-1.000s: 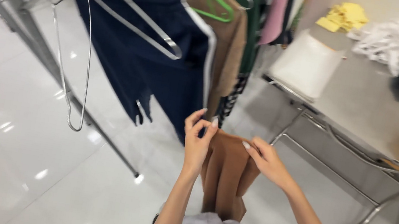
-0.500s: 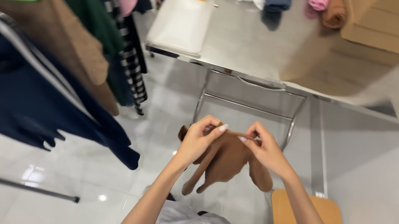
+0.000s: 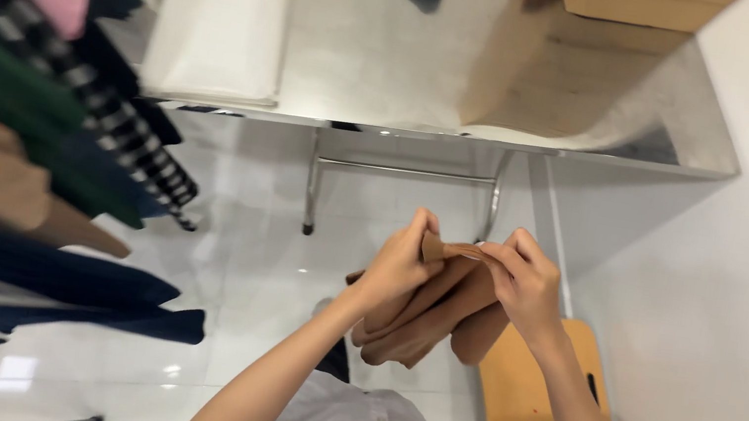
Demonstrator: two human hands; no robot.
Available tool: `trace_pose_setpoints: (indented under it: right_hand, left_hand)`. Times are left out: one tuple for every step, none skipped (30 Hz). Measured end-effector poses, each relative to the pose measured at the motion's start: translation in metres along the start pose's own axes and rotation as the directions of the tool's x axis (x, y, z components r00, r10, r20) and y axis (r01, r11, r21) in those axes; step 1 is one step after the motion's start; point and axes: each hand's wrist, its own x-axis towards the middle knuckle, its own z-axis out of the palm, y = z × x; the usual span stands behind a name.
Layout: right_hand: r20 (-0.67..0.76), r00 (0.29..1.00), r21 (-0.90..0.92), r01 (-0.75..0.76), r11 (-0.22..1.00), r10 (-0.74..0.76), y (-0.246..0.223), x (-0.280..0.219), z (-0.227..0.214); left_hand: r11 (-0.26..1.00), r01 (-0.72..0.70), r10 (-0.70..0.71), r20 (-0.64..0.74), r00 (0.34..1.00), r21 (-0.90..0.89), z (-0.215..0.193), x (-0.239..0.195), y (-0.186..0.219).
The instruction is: The person takes a brown t-shirt from a hanger, folds it into a compact roll on a metal table, and places it with other folded items. They then take a pair of navy blue shorts, fold them neatly on the table, and place them on the stack.
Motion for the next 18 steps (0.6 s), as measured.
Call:
trace_pose_setpoints:
  right_hand:
    - [0.005,1.000,-0.016,-0.013,1.000,0.013,0.018,0.003,-0.002]
    - [-0.030,0.999,-0.113,0.033,0.993,-0.037,0.037,0.007,-0.005]
    - [-0.065,0.994,-0.208,0.069,0.976,-0.084,0.052,0.007,-0.005]
    - [-0.066,0.996,-0.220,0.050,0.974,-0.066,0.071,0.012,-0.007]
    - [-0.098,0.993,-0.272,0.039,0.962,-0.068,0.089,0.018,-0.011]
    - [-0.129,0.989,-0.323,0.026,0.946,-0.071,0.106,0.024,-0.015]
    - [-0.140,0.989,-0.338,0.007,0.941,-0.057,0.121,0.025,-0.019]
    - [-0.114,0.993,-0.362,-0.029,0.932,-0.014,0.135,0.025,-0.023]
    - [-0.090,0.995,-0.381,-0.063,0.922,0.031,0.146,0.024,-0.023]
    - [-0.105,0.993,-0.391,-0.083,0.917,0.045,0.146,0.029,-0.027]
    - [-0.054,0.989,-0.353,-0.147,0.924,0.136,0.147,0.037,-0.029]
    - [-0.001,0.975,-0.315,-0.213,0.925,0.224,0.148,0.044,-0.030]
    - [-0.007,0.973,-0.315,-0.220,0.923,0.230,0.147,0.055,-0.032]
    - [0.043,0.941,-0.247,-0.316,0.916,0.336,0.145,0.064,-0.033]
    - [0.107,0.895,-0.178,-0.412,0.894,0.433,0.142,0.072,-0.034]
    - [0.109,0.892,-0.173,-0.418,0.892,0.439,0.153,0.068,-0.033]
    - [0.248,0.810,-0.228,-0.484,0.845,0.531,0.165,0.065,-0.032]
    - [0.373,0.699,-0.293,-0.535,0.793,0.610,0.177,0.062,-0.031]
  left_hand:
    - [1.000,-0.001,0.001,0.017,1.000,-0.013,0.001,0.020,-0.013]
    - [1.000,-0.007,0.007,-0.006,1.000,0.025,0.003,0.041,-0.025]
    - [0.997,-0.011,0.013,-0.023,1.000,0.071,0.003,0.060,-0.039]
    - [0.998,-0.012,0.012,-0.001,1.000,0.066,-0.005,0.076,-0.063]
    - [0.972,0.041,-0.035,-0.028,0.999,0.231,-0.013,0.094,-0.086]
    - [0.917,0.092,-0.073,-0.062,0.995,0.388,-0.022,0.112,-0.108]
    - [0.917,0.074,-0.064,-0.038,0.997,0.391,-0.038,0.123,-0.115]
    - [0.878,0.097,-0.074,-0.067,0.995,0.469,-0.056,0.133,-0.122]
    - [0.830,0.122,-0.080,-0.100,0.992,0.545,-0.076,0.142,-0.131]
    - [0.828,0.103,-0.072,-0.078,0.994,0.551,-0.085,0.148,-0.132]
    - [0.835,0.112,-0.070,-0.098,0.993,0.538,-0.096,0.156,-0.133]
    - [0.843,0.120,-0.069,-0.117,0.991,0.525,-0.107,0.164,-0.133]
    - [0.840,0.116,-0.068,-0.110,0.992,0.529,-0.109,0.173,-0.141]
    - [0.922,0.169,-0.127,-0.139,0.982,0.347,-0.109,0.180,-0.150]
    - [0.963,0.223,-0.199,-0.159,0.967,0.150,-0.110,0.183,-0.158]
    - [0.961,0.229,-0.206,-0.156,0.966,0.154,-0.113,0.188,-0.172]
    - [0.954,0.294,-0.275,-0.227,0.934,0.053,-0.117,0.194,-0.184]
    - [0.936,0.347,-0.347,-0.289,0.892,-0.052,-0.121,0.198,-0.197]
